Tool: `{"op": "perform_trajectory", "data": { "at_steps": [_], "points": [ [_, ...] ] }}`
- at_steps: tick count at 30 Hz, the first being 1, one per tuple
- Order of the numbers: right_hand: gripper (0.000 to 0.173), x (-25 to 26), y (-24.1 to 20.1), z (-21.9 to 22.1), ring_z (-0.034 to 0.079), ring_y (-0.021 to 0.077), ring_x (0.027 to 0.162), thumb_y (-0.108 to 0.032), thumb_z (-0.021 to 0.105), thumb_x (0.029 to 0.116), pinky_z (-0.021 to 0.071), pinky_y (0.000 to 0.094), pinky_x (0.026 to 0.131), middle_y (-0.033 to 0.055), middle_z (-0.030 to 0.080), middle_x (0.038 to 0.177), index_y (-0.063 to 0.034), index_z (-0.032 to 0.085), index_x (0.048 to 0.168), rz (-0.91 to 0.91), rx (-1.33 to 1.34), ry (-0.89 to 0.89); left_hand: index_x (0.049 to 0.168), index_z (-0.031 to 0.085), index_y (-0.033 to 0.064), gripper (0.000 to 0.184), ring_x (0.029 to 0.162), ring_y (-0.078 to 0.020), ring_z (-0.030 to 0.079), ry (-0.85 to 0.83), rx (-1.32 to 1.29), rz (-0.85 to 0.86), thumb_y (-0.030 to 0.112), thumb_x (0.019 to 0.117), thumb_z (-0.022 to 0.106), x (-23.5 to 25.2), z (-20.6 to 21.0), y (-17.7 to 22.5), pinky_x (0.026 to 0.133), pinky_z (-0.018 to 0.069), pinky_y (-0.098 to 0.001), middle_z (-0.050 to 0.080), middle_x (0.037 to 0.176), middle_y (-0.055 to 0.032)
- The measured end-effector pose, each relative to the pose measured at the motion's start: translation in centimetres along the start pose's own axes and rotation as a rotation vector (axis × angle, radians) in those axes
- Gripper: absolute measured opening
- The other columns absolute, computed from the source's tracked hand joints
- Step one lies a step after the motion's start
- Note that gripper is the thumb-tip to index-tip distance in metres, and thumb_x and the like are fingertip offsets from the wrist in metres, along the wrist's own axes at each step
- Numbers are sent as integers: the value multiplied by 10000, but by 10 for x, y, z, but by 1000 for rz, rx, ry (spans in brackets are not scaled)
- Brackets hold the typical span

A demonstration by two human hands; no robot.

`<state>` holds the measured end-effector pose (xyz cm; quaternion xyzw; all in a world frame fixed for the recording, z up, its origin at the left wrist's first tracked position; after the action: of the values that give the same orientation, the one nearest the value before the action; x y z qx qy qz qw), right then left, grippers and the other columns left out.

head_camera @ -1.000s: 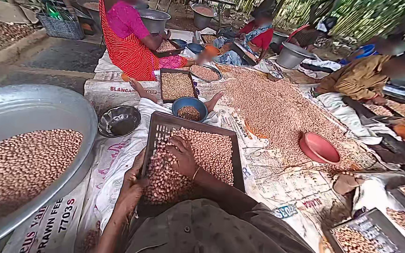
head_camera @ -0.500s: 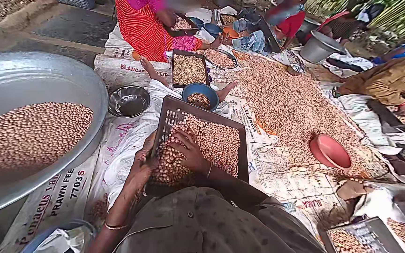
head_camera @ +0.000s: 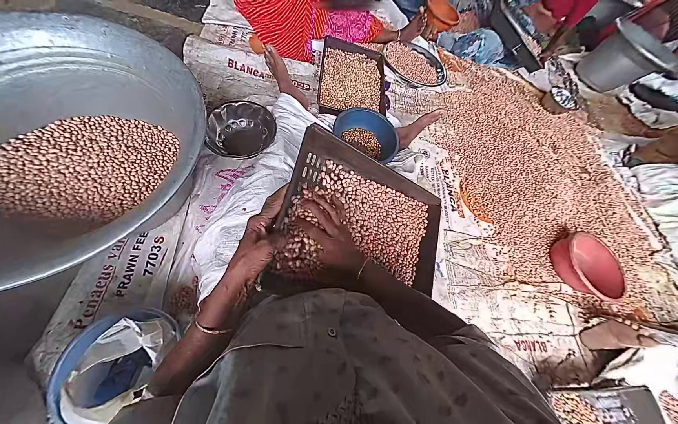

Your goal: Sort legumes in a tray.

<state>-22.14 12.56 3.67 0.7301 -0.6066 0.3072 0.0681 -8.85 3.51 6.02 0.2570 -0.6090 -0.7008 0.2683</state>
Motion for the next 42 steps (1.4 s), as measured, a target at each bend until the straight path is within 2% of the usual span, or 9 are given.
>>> {"op": "perform_trajectory", "data": {
  "at_steps": [6, 9, 12, 15, 20, 23, 28, 32, 42],
  "points": [
    [361, -19, 78, -33, 459, 345, 1443, -152, 578, 1014, 368, 466, 1195, 206, 541, 1496, -60, 670, 1351, 541, 121, -478, 1545, 433, 98, 839, 1031, -27, 655, 138, -191, -152, -165, 754, 520, 7, -40, -64, 857, 551, -210, 630, 1369, -36],
    [305, -79, 90, -99, 643, 301, 1241, -75, 629, 950, 563, 357, 999, 266, 620, 1356, 57, 700, 1215, 610, 191, -150, 1547, 397, 52, 813, 1058, -34, 657, 137, -242, -176, -147, 765, 498, 11, -54, -92, 894, 552, -219, 625, 1366, -60],
    [467, -158, 114, -157, 615, 468, 1107, -165, 713, 937, 501, 586, 914, 362, 577, 1295, 106, 620, 1305, 1023, -173, 128, 1509, 441, 46, 684, 1037, -41, 661, 96, -181, -198, -114, 849, 515, 17, -51, -92, 893, 558, -231, 653, 1295, -55],
    [378, -220, 133, -144, 676, 125, 941, -304, 542, 1066, 545, 338, 887, 138, 715, 1043, 30, 696, 1155, 1366, 96, 196, 1371, 549, 13, 481, 935, -31, 660, 79, -96, -232, -73, 900, 510, 27, -47, -91, 832, 563, -232, 684, 1143, -32],
    [432, -200, 81, -125, 706, 5, 943, -288, 442, 1069, 591, 207, 860, 22, 750, 1083, 30, 611, 1307, 1242, 692, 480, 1253, 592, 78, 480, 870, -22, 712, 193, -292, -189, -32, 797, 492, 19, -85, -103, 754, 609, -221, 737, 1027, 41],
    [922, -194, 42, -127, 713, 41, 999, -661, 765, 771, 613, 249, 861, -27, 734, 1144, -74, 483, 1423, 1215, 1037, 654, 1160, 587, 123, 356, 855, -52, 724, 251, -572, -143, 7, 845, 469, 4, -97, -111, 739, 614, -239, 748, 970, 20],
    [345, -198, 137, -146, 755, 145, 924, -411, 563, 994, 641, 361, 801, 56, 780, 1020, -146, 726, 1141, 863, 1462, 811, 1176, 557, 140, 501, 803, -36, 729, 34, -555, -131, 60, 701, 694, 14, -22, -61, 709, 624, -229, 754, 912, 52],
    [447, -163, 127, -121, 743, 151, 925, -358, 267, 1118, 638, 357, 805, 71, 754, 1039, -90, 596, 1259, 1016, 1431, 836, 1007, 633, 170, 253, 761, -17, 721, 150, -577, -66, 103, 886, 421, 48, -58, -69, 664, 607, -202, 753, 841, 49],
    [270, -208, 143, -151, 762, 152, 860, -320, 644, 930, 646, 358, 767, 75, 781, 950, -106, 766, 1043, 794, 1563, 921, 1161, 587, 217, 459, 738, 27, 699, -46, -445, -79, 211, 744, 778, 14, -6, -40, 659, 598, -167, 742, 869, 128]
  ]
}}
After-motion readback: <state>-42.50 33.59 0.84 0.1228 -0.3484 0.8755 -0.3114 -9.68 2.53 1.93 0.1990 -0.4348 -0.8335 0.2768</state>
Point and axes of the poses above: each hand's wrist, its own x-axis towards the middle knuckle, its own z-axis out of the palm, y = z × x, the point moved 7 cm from there along x, towards the middle knuckle
